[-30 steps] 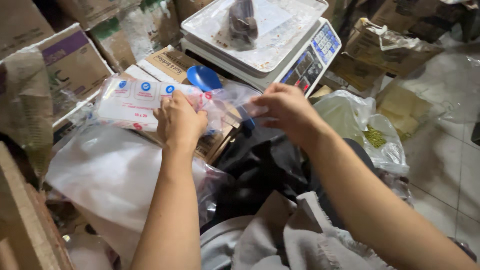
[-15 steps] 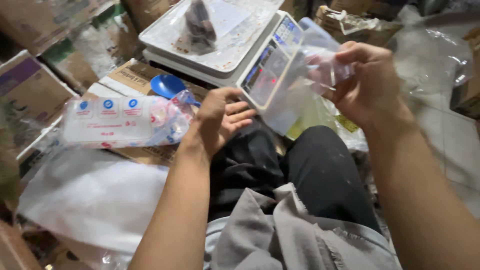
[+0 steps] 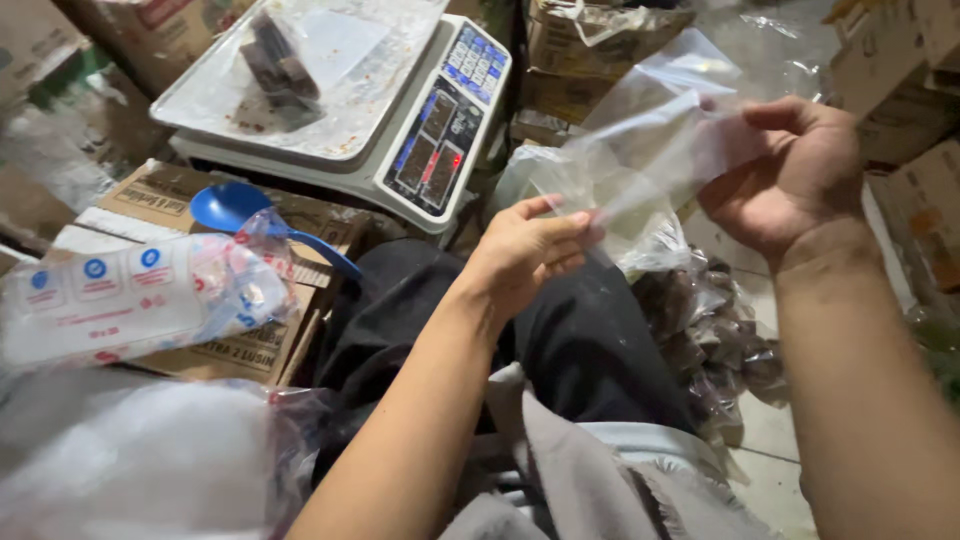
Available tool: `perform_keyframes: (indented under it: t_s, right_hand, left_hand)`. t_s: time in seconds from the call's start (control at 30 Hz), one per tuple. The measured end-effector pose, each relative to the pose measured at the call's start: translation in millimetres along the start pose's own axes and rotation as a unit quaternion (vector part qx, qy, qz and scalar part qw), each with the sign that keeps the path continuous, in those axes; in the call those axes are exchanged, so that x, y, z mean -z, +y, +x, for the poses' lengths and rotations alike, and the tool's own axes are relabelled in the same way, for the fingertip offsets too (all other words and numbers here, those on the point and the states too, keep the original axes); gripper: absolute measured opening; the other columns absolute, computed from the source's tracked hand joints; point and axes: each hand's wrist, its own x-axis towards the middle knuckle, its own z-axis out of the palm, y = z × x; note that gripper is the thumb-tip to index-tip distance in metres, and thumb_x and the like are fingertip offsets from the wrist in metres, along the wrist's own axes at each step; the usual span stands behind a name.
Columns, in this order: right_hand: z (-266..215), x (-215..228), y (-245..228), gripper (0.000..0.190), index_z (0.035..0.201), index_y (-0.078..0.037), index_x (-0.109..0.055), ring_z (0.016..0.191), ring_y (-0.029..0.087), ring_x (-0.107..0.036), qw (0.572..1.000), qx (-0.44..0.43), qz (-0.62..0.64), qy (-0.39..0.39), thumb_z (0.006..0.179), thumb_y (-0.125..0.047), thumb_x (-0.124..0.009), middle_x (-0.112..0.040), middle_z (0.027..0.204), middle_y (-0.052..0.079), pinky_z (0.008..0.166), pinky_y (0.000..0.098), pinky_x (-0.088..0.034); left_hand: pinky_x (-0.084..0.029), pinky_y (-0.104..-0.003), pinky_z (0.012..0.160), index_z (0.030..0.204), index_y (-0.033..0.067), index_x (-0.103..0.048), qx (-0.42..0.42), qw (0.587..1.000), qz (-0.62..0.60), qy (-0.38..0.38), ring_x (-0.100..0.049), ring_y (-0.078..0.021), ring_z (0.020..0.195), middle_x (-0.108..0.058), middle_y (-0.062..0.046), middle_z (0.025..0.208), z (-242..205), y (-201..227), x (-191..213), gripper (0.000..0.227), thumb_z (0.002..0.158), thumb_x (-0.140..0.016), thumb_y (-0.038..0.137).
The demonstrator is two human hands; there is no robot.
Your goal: The person scoops green mung beans from a large sack into small plastic bags using a blue scoop. They place each bag on a digital scale to measure the weight, then tie the bag closed and set it aside. The process is repeated for multiple bags.
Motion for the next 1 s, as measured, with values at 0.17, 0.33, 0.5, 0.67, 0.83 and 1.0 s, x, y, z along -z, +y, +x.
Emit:
perform_keyframes:
  t_s: [0.17,0.33,0.5,0.67,0.83,1.0]
  right_hand:
    - [-1.5,52.4,-21.0,0.043,0.133,0.01,-0.051,0.108,0.024,-0.069,0.996,0.025,-0.077,0.04,0.095,-0.006,-0.063,-0.062,0.128,0.016,0.1,0.0373,-0.06]
    - [-8.3,47.2,-4.9,0.058,0.13,-0.011,-0.047,0.113,0.021,-0.063,0.848,0.115,-0.471,0.215,0.082,-0.008,-0.079,-0.057,0.131,0.012,0.09,0.0435,-0.058]
    - [-29.7,6.6,39.9,0.038,0.12,-0.005,-0.059,0.11,0.024,-0.068,0.83,0.148,-0.538,-0.009,0.088,-0.01,-0.079,-0.066,0.118,0.014,0.095,0.0362,-0.062]
    - [-33.1,-14.4,56.4,0.04,0.111,-0.008,-0.056,0.097,0.018,-0.072,0.872,0.044,-0.482,-0.076,0.078,-0.006,-0.079,-0.068,0.109,0.011,0.082,0.0309,-0.066]
    - [-26.9,-2.9,63.7,0.03,0.101,-0.005,-0.053,0.087,0.021,-0.073,0.877,0.096,-0.469,-0.043,0.081,0.006,-0.072,-0.068,0.104,0.015,0.075,0.0325,-0.066]
    - [-22.2,7.4,72.7,0.026,0.087,-0.009,-0.076,0.093,0.021,-0.073,0.742,0.209,-0.637,-0.027,0.079,0.008,-0.059,-0.068,0.121,0.004,0.075,0.0328,-0.063]
  left_hand:
    - [-0.053,-0.034,0.076,0.131,-0.0041,-0.057,-0.083,0.988,0.12,0.046,-0.07,-0.0177,0.087,-0.078,-0.013,0.1,-5.0,8.1,-7.7,0.064,0.078,-0.086,0.017]
    - [-0.058,-0.026,0.068,0.1,-0.0017,-0.068,-0.197,0.964,0.164,0.066,-0.072,-0.0127,0.077,-0.077,-0.011,0.089,-6.1,10.8,-17.6,0.04,0.075,-0.09,0.021]
    - [-0.055,-0.024,0.056,0.079,0.0017,-0.072,-0.252,0.923,0.259,0.135,-0.069,-0.0095,0.061,-0.076,-0.005,0.074,0.6,0.7,-34.3,0.028,0.075,-0.089,0.024]
    - [-0.044,-0.023,0.05,0.08,0.0058,-0.073,-0.119,0.967,0.208,0.082,-0.068,-0.0086,0.058,-0.075,-0.001,0.074,-8.0,7.6,-30.6,0.035,0.08,-0.081,0.04]
    - [-0.052,-0.025,0.054,0.074,0.0033,-0.076,-0.163,0.924,0.324,0.119,-0.074,-0.011,0.061,-0.076,-0.008,0.071,-19.6,15.8,-31.6,0.037,0.08,-0.081,0.039]
    - [-0.057,-0.038,0.066,0.074,0.0065,-0.074,-0.221,0.784,0.525,0.247,-0.073,-0.0272,0.068,-0.074,-0.013,0.072,-26.8,17.4,-52.2,0.025,0.078,-0.08,0.03]
